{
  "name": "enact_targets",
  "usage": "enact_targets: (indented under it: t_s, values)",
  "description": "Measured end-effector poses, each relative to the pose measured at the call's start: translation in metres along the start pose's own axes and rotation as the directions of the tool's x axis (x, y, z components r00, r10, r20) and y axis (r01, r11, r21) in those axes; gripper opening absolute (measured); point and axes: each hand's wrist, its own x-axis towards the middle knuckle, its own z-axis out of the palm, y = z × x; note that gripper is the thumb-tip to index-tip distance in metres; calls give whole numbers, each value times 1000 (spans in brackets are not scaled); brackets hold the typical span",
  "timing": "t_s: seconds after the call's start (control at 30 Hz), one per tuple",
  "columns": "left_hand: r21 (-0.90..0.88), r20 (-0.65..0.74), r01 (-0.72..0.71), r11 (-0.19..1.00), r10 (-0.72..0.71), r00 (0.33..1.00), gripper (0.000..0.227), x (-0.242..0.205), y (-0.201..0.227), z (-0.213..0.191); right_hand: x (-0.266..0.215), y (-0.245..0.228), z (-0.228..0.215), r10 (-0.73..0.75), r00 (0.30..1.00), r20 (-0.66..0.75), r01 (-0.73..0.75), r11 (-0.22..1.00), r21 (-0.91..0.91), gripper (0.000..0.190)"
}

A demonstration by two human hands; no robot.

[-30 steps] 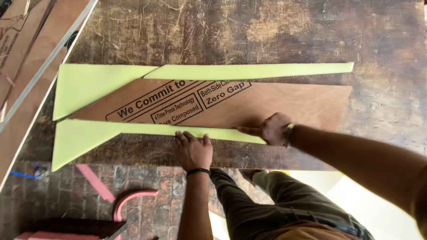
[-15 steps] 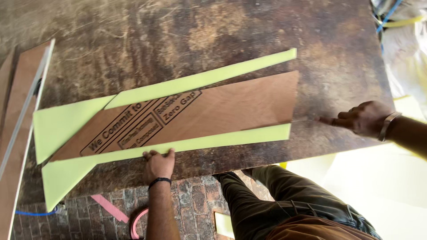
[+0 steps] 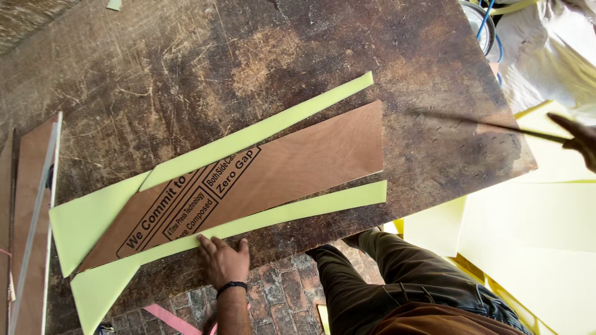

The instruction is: The person uses a metal bar to cut yellow foam sheets on a workbench. They align the foam, press down with the bar, and separate the cut pieces. The person also uses a spray gun to apply a substance to the foam pieces.

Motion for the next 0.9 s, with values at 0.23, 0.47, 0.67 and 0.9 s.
enact_targets:
  t_s: [0.23, 0.47, 0.67, 0.9]
  values:
    - [-304, -60, -117, 945, 103, 993, 99, -8, -6, -4, 2, -82, -116, 436, 839, -325, -89, 699, 710, 56]
    - [-625, -50, -221, 749, 244, 969, 85, -9, -46, 11, 40, -242, -289, 193, 944, -269, 296, -126, 947, 23]
    - [-774, -290, -370, 513, 231, 929, 58, 31, -130, 42, 47, -346, -359, 25, 975, -223, 223, -204, 953, 22]
    - [-831, -227, -175, 529, -35, 973, 57, 107, -222, 27, 64, -407, -425, 78, 967, -244, 232, 136, 963, 26]
